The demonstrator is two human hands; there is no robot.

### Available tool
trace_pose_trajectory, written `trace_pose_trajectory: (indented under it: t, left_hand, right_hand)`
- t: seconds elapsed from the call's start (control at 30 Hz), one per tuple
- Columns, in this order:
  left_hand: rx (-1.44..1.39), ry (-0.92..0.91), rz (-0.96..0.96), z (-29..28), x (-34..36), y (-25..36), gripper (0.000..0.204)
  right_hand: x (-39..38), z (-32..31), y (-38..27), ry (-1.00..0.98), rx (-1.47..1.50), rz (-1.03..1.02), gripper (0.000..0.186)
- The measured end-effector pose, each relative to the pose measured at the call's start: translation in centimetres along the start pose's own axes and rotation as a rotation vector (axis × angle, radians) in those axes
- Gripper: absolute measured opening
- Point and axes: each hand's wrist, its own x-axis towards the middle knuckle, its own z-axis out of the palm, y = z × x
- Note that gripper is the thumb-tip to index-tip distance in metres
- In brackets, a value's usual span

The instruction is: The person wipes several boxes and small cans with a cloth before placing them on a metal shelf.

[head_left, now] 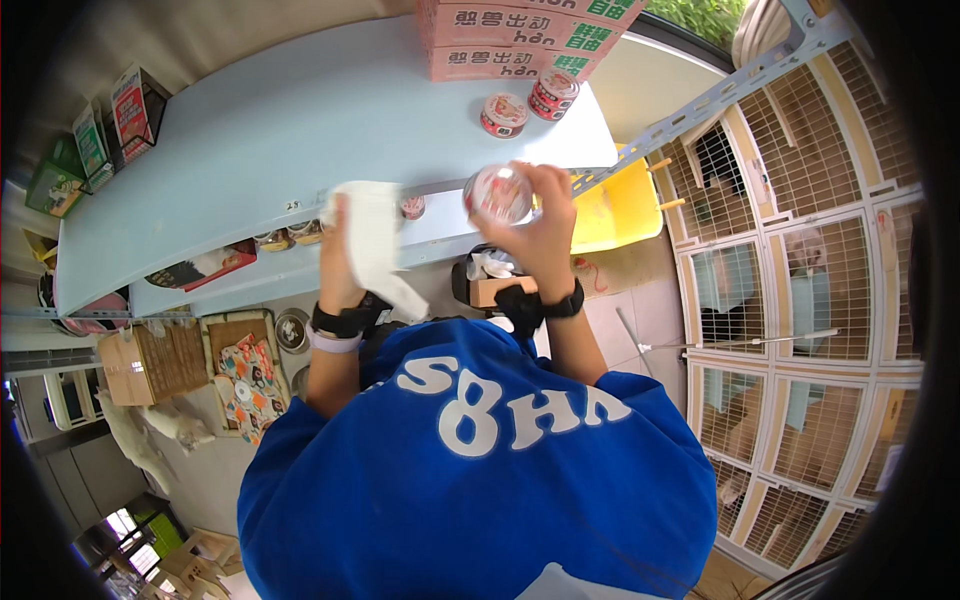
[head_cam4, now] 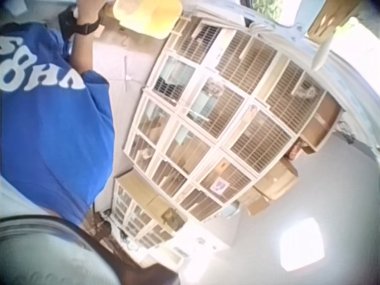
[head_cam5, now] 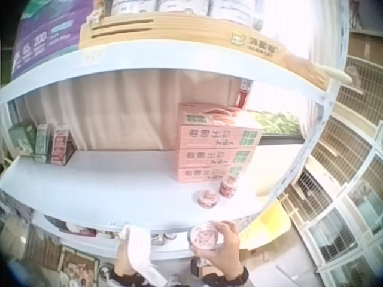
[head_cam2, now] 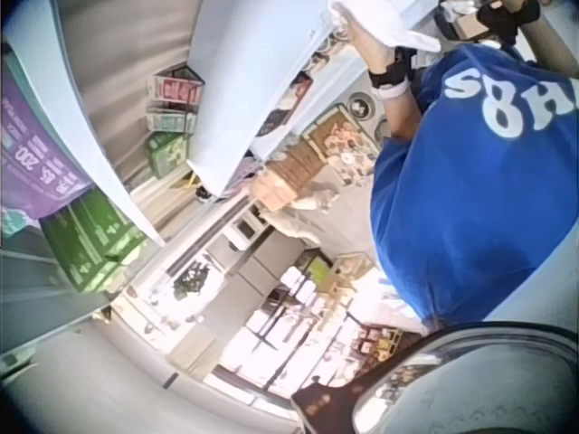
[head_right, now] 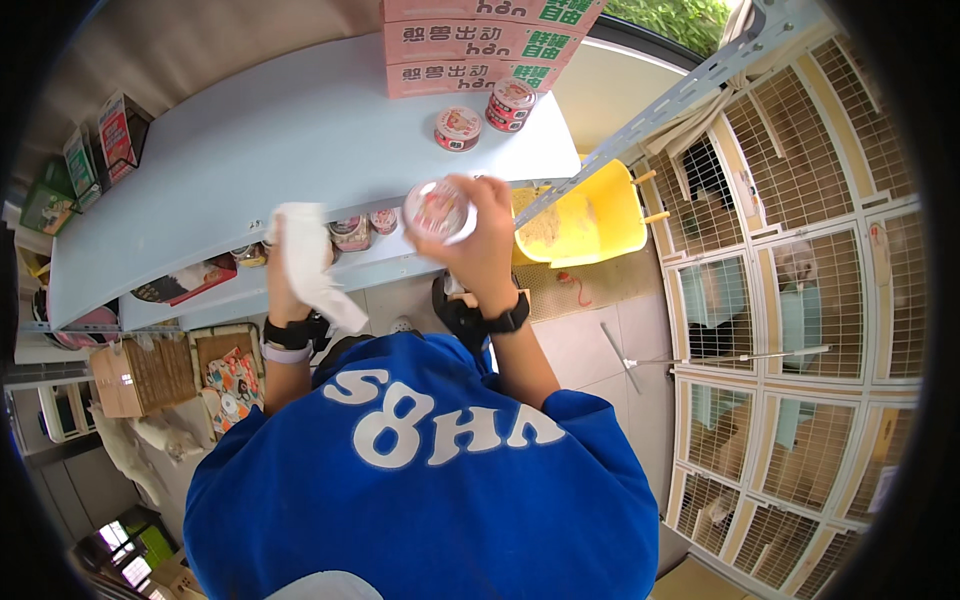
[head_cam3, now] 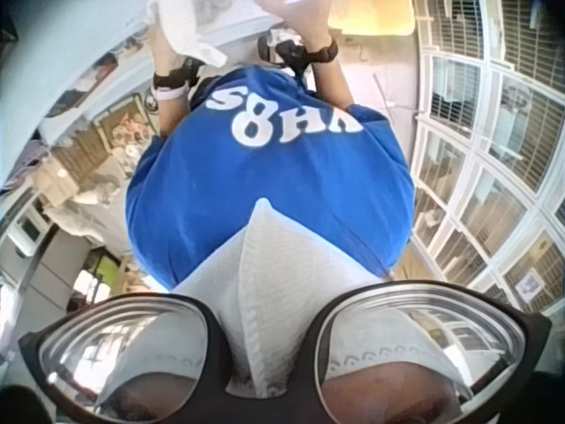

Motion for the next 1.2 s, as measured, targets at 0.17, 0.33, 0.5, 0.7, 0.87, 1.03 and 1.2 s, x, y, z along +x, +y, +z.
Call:
trace_pose_trajectory:
  t: [0.17,0.33,0.5,0.7,0.87,1.03,1.2]
  left_hand:
    - [-0.597,-0.527,0.09,-3.5,1.1,0.2,0.044]
    - [-0.445,-0.445,0.097,-4.3,0.5,0.7,0.028]
    - [-0.327,-0.207,0.128,-6.7,-0.1,-0.5,0.02]
    - [-0.392,0.064,0.279,-6.6,-4.1,1.1,0.033]
    - [-0.633,0.238,0.254,-15.0,-9.2,-5.7,0.048]
    - [-0.547,0.403,0.348,-18.1,-17.3,-8.8,0.055]
    - [-0.636,0.508,0.274,-14.4,-18.2,-4.9,0.058]
  right_hand:
    - [2.4,3.1,4.0,0.15,-0.227,0.052,0.056]
    - [2.6,5.4,6.0,0.129,-0.331,0.092,0.059]
    - [2.7,6.3,6.4,0.073,-0.357,0.136,0.071]
    - [-2.4,6.9,4.9,0.078,-0.094,-0.267,0.038]
    - [-6.4,10.9,7.8,-0.442,0.042,-0.184,0.02]
    - [-8.2,19.6,19.1,-0.787,-0.132,0.124,0.056]
    - [-6.3,27.0,20.1,-1.093,-0.153,0.333,0.089]
